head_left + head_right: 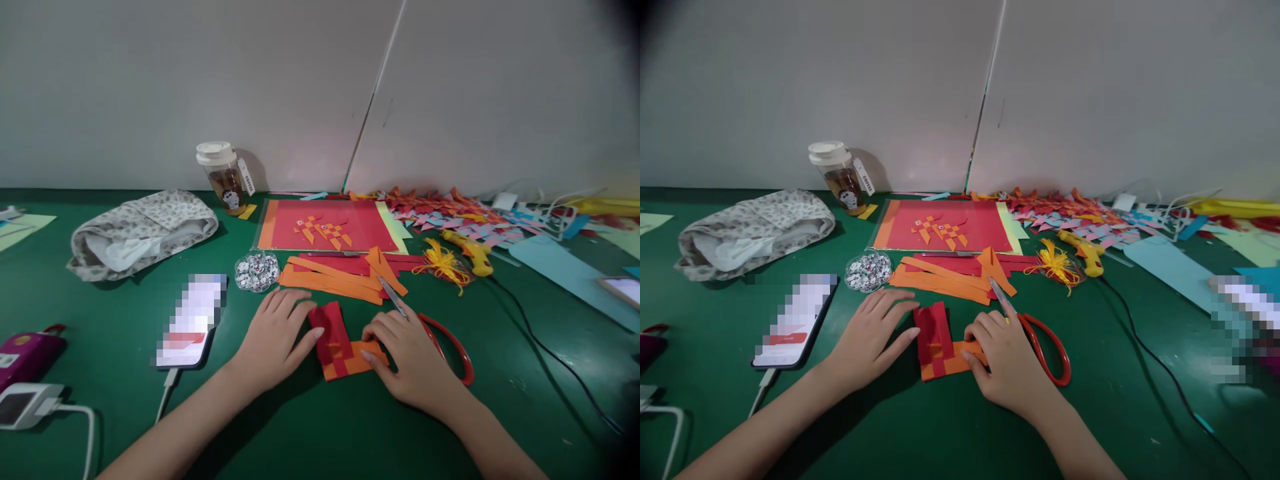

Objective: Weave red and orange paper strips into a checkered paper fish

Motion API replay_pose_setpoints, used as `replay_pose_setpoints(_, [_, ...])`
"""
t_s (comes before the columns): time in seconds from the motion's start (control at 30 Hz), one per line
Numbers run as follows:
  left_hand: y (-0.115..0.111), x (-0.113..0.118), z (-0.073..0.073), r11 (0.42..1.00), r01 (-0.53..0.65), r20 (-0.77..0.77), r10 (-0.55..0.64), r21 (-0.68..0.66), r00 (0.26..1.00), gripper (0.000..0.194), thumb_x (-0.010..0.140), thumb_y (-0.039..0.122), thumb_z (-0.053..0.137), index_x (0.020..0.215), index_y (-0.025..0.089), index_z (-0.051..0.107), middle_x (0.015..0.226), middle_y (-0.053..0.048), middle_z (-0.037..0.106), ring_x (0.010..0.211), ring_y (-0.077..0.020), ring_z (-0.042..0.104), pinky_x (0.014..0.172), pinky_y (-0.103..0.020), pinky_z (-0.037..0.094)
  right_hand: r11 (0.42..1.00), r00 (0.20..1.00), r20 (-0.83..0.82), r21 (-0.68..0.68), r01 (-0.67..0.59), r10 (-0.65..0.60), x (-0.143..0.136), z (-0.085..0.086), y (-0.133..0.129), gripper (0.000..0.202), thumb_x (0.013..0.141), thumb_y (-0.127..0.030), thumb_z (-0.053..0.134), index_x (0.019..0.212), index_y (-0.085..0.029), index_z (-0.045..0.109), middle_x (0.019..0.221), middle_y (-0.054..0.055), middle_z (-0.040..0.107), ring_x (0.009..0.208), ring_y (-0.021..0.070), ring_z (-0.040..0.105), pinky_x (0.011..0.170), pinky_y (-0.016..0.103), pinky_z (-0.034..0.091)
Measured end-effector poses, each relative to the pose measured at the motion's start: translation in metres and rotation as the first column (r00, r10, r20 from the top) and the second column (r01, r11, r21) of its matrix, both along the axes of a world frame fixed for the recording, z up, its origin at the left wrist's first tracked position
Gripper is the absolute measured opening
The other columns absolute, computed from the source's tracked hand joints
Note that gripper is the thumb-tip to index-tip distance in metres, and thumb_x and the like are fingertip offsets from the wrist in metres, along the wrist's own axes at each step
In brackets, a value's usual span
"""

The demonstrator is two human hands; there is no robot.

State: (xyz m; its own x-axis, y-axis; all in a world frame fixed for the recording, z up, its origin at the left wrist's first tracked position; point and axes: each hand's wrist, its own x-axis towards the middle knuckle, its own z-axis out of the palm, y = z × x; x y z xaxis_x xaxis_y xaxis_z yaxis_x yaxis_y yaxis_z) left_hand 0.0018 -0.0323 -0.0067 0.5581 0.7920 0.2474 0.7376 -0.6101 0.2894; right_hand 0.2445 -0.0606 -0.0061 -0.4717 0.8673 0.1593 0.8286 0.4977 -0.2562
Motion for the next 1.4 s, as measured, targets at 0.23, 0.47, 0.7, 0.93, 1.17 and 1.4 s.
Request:
replay_pose_setpoints(0.23, [-0.022,0.009,0.010,0.977,-0.003,-0.047,-0.007,-0.215,0.999,0.061,0.053,0.067,0.068,0.088,0.019,0.053,0.091,-0.005,0.059,0.086,-0.0279,0.054,0.081,-0.047,0.040,0.999,0.998,-0.042,-0.018,-0.037,0.036,-0.004,0.005,-0.004,0.017,0.081,-0.037,0.055,0.088,-0.022,0.054,0.090,0.005,0.058,0.087,0.0227,0.053,0.102,0.057,0.018])
replay_pose_setpoints(0.47, [-0.025,0.012,0.006,0.958,-0.063,-0.081,0.042,-0.279,0.996,0.053,0.057,0.052,0.072,0.092,0.018,0.052,0.094,-0.007,0.060,0.088,-0.0296,0.056,0.079,-0.046,0.042,0.996,0.998,-0.056,-0.085,-0.023,0.019,-0.007,0.003,-0.004,0.036,0.076,-0.050,0.060,0.095,-0.021,0.052,0.095,0.005,0.057,0.092,0.0237,0.052,0.102,0.054,0.020])
replay_pose_setpoints(0.7, [-0.025,0.014,0.005,0.944,-0.045,-0.060,0.027,-0.326,0.998,0.042,0.067,0.045,0.068,0.093,0.017,0.051,0.094,-0.008,0.061,0.089,-0.0284,0.058,0.080,-0.045,0.041,0.995,0.998,-0.040,-0.082,-0.049,0.046,-0.007,0.002,-0.003,0.029,0.078,-0.046,0.058,0.090,-0.021,0.053,0.091,0.004,0.056,0.087,0.0226,0.051,0.101,0.055,0.019])
replay_pose_setpoints(0.93, [-0.025,0.012,0.005,0.941,-0.019,-0.048,0.003,-0.339,0.999,0.025,0.075,0.036,0.060,0.090,0.018,0.051,0.093,-0.006,0.061,0.087,-0.0256,0.058,0.078,-0.043,0.041,0.997,0.998,-0.038,-0.057,-0.052,0.050,-0.007,0.001,-0.002,0.027,0.079,-0.047,0.056,0.086,-0.021,0.053,0.087,0.004,0.057,0.083,0.0220,0.052,0.099,0.057,0.022])
replay_pose_setpoints(1.17, [-0.022,0.009,0.001,0.944,0.000,-0.012,-0.004,-0.329,1.000,0.036,0.074,0.037,0.064,0.102,0.019,0.050,0.099,-0.006,0.061,0.092,-0.0261,0.058,0.080,-0.043,0.041,0.999,0.999,-0.036,-0.040,-0.031,0.029,-0.008,0.001,-0.001,0.034,0.075,-0.053,0.058,0.088,-0.022,0.056,0.088,0.004,0.059,0.085,0.0224,0.055,0.098,0.053,0.026])
replay_pose_setpoints(1.4, [-0.020,0.009,-0.001,0.938,-0.002,0.009,0.005,-0.348,1.000,0.037,0.070,0.038,0.068,0.098,0.020,0.052,0.099,-0.004,0.062,0.091,-0.0252,0.059,0.080,-0.042,0.041,0.998,0.999,-0.047,-0.060,-0.021,0.018,-0.007,-0.001,0.000,0.034,0.075,-0.054,0.058,0.089,-0.022,0.056,0.088,0.003,0.059,0.086,0.0221,0.055,0.099,0.053,0.025])
